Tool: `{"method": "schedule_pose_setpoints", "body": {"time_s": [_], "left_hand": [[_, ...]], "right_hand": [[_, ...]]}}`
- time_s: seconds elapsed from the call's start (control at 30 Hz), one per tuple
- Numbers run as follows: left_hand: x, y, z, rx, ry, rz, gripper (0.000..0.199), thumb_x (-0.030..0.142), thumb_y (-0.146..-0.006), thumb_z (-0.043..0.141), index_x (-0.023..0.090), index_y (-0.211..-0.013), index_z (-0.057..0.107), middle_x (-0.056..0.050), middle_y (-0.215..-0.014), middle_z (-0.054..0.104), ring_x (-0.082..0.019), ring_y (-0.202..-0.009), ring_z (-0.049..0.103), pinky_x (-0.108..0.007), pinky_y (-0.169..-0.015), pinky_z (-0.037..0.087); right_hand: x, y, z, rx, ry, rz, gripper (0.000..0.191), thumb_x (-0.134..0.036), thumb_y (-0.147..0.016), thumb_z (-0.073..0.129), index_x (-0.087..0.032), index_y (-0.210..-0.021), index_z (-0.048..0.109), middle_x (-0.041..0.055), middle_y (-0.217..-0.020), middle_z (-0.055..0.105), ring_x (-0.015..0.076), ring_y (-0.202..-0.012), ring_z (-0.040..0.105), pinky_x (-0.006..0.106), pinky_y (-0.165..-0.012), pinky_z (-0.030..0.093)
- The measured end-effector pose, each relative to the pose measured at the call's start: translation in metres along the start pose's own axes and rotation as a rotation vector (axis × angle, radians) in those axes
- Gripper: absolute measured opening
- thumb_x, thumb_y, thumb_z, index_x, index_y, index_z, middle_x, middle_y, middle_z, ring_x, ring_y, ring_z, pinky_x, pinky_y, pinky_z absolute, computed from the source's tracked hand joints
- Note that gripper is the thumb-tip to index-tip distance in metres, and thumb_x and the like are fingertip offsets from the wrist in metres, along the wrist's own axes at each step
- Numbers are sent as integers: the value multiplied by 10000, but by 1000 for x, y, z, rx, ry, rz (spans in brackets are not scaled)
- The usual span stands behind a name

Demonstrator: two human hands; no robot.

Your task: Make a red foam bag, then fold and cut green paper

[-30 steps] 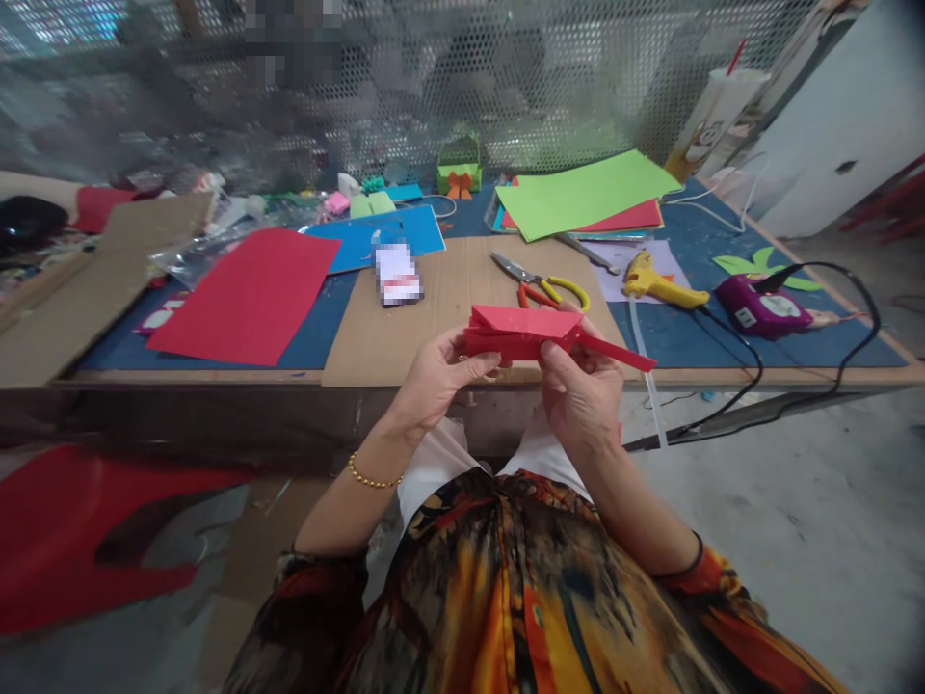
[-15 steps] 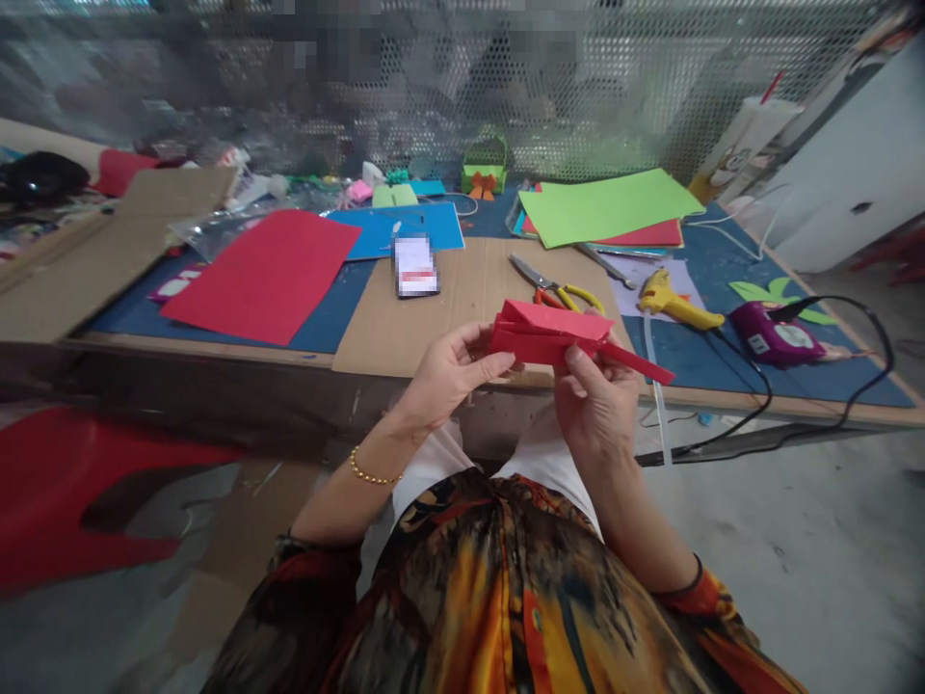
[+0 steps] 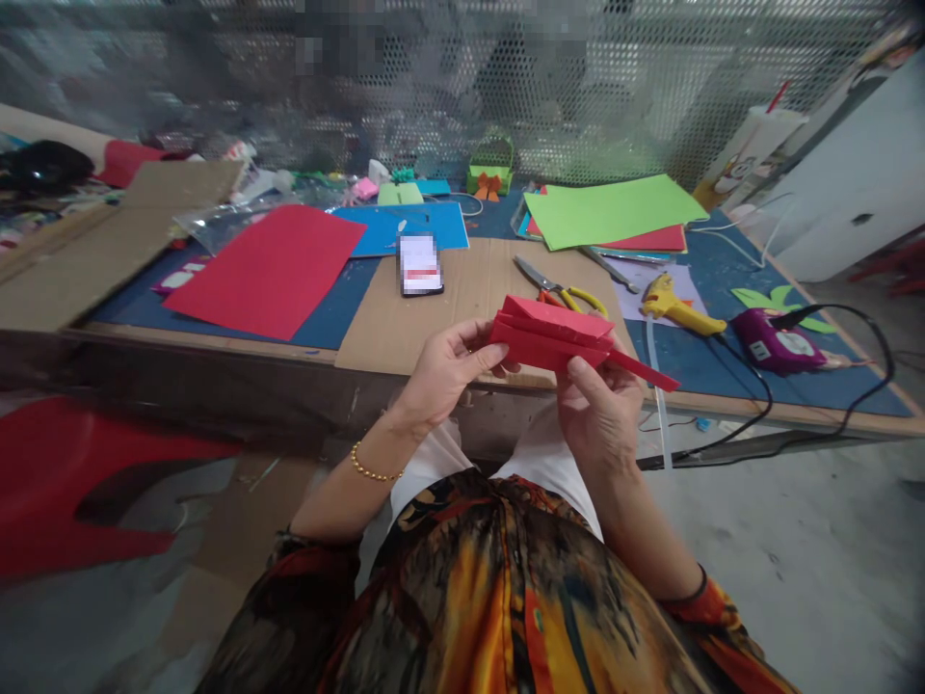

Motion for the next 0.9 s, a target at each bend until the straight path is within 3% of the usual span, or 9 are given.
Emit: {"method": "schedule_pose_setpoints", "body": {"time_s": [0.23,0.4,0.6,0.73,0.9], "left_hand": [[1,-4,-10,39,-11,38,389,469,-745,987,167,-918,812,-54,-880,770,-137,-748,641,-264,-671,545],[3,-1,-14,3,13,36,410,467,-715,1022,177,-939,837,-46,-901,778,-126,-765,651,-249,-710,567],[4,12,-21,-50,-70,-39,411,505,-805,966,207,-1068,860,-69,-996,818,-167,-849,740,-259,-740,599],[4,20,-26,-59,-146,-112,404,470,-815,955,211,-1113,868,-74,-988,824,-146,-775,706,-232,-644,542],[8,22,-25,-147,-245,-121,369,396,-852,896,204,-1166,866,-99,-1124,843,-209,-938,759,-268,-754,591]], "right_hand": [[-18,4,-5,-245,-25,80,790,-324,-624,988,-348,-1374,740,77,-1641,633,343,-1453,646,529,-1170,601],[-21,-3,-14,-258,-29,71,791,-285,-613,1010,-348,-1356,745,71,-1661,613,360,-1487,626,544,-1142,621],[-22,-9,-16,-263,3,88,607,-292,-720,982,-338,-1288,775,61,-1424,782,259,-1093,821,450,-975,689],[-24,-10,-12,-238,-17,63,552,-314,-722,984,-321,-1236,783,50,-1330,819,206,-948,818,385,-878,695],[-29,-10,-6,-218,15,60,548,-360,-694,1010,-325,-1201,807,45,-1249,833,208,-872,791,411,-865,678]]}}
Point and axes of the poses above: each hand's wrist, its own y-axis away from the middle knuckle, its own z-axis out of the palm, x = y × z, the point moved 2 cm from there along -y, towards the middle knuckle
